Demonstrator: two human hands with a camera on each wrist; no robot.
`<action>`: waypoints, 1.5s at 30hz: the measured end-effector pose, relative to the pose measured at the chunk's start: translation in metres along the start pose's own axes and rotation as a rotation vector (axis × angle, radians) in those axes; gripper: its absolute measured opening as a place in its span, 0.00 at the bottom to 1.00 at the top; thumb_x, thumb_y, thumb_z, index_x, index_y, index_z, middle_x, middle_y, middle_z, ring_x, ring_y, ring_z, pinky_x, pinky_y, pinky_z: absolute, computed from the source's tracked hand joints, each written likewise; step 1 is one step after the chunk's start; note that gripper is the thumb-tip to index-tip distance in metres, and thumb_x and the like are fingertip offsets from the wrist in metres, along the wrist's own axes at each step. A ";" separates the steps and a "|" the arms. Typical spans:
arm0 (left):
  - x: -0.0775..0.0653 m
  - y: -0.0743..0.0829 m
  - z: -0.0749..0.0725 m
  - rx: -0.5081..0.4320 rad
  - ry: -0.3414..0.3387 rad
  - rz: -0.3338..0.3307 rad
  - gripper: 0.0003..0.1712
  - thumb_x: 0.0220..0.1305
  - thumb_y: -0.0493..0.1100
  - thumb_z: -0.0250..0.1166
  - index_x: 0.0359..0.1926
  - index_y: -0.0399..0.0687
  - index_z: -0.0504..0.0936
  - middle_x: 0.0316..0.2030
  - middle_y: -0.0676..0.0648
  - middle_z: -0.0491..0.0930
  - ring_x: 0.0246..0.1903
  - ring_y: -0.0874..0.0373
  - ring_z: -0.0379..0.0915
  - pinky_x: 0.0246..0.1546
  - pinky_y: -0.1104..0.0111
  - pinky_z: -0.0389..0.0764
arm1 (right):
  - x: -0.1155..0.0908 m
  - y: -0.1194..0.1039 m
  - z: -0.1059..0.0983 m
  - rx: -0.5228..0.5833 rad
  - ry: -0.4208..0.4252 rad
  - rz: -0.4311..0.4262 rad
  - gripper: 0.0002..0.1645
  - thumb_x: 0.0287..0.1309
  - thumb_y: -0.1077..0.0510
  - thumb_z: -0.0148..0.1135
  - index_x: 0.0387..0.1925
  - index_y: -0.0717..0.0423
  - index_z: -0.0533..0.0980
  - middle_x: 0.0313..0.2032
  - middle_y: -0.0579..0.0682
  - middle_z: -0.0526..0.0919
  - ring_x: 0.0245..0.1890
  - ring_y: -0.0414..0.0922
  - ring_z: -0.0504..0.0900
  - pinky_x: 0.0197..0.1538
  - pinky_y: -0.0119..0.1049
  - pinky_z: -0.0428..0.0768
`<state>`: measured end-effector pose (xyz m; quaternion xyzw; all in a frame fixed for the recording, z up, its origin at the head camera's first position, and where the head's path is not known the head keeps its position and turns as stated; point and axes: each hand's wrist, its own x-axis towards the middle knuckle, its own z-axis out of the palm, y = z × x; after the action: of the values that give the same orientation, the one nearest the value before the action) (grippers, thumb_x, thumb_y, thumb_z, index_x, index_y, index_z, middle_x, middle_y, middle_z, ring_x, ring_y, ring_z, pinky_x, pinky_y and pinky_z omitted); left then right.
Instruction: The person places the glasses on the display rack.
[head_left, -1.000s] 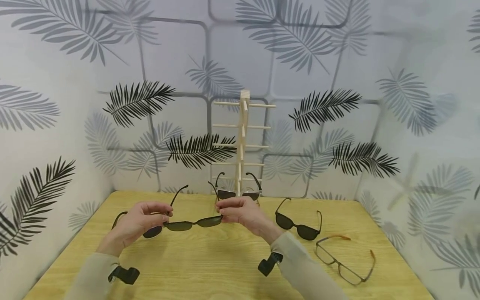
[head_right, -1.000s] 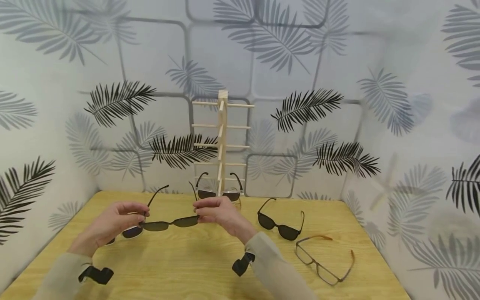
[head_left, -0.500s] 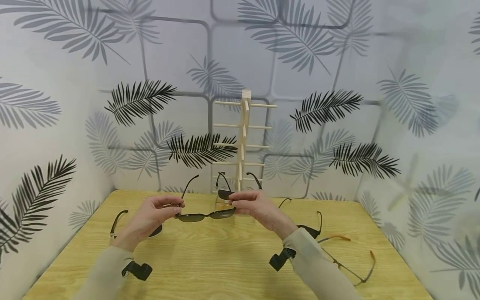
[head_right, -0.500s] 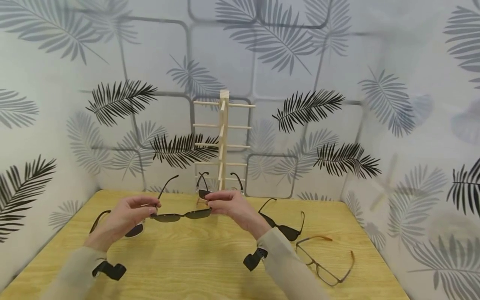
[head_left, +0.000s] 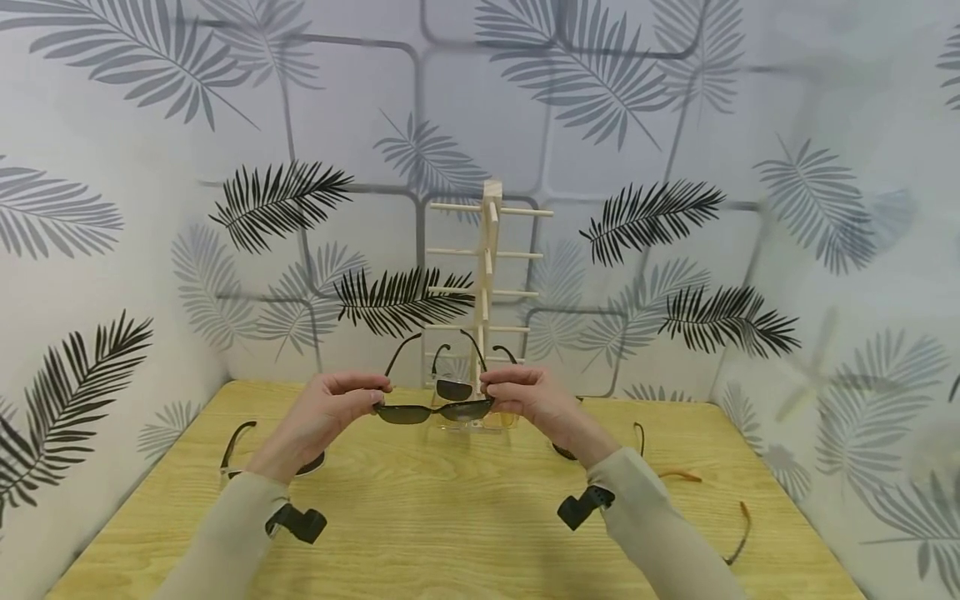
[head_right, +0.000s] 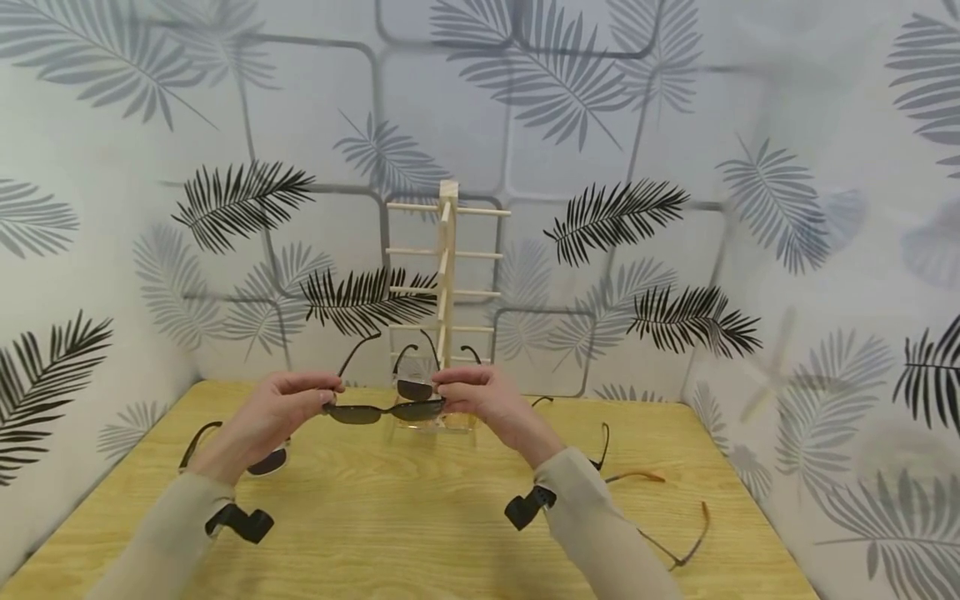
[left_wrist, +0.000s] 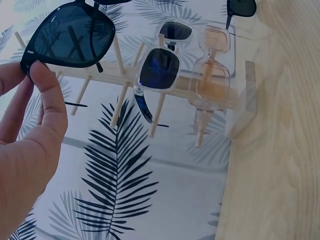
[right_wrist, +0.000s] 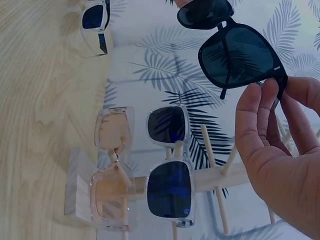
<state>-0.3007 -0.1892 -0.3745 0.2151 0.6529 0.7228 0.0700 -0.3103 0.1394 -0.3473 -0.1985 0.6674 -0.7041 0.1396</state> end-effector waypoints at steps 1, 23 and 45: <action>0.002 0.002 0.002 -0.005 0.002 -0.002 0.13 0.67 0.37 0.63 0.52 0.44 0.84 0.47 0.54 0.83 0.48 0.61 0.78 0.53 0.70 0.79 | -0.001 -0.002 -0.001 0.004 0.007 0.001 0.23 0.64 0.64 0.62 0.57 0.73 0.74 0.47 0.52 0.83 0.40 0.42 0.84 0.49 0.37 0.84; 0.032 0.003 0.026 -0.127 0.008 0.018 0.14 0.68 0.34 0.61 0.53 0.43 0.83 0.47 0.51 0.84 0.48 0.61 0.79 0.54 0.72 0.78 | -0.005 -0.008 -0.027 0.039 0.080 -0.012 0.09 0.65 0.63 0.61 0.44 0.52 0.83 0.43 0.47 0.83 0.38 0.41 0.82 0.48 0.35 0.83; 0.061 0.012 0.034 -0.097 -0.006 -0.013 0.26 0.69 0.33 0.60 0.65 0.31 0.70 0.49 0.53 0.84 0.55 0.60 0.76 0.54 0.72 0.79 | 0.004 -0.009 -0.048 0.074 0.149 0.015 0.15 0.66 0.61 0.62 0.53 0.58 0.79 0.43 0.47 0.85 0.38 0.40 0.84 0.50 0.36 0.84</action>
<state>-0.3400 -0.1363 -0.3476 0.2096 0.6181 0.7526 0.0871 -0.3357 0.1804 -0.3390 -0.1354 0.6509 -0.7400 0.1021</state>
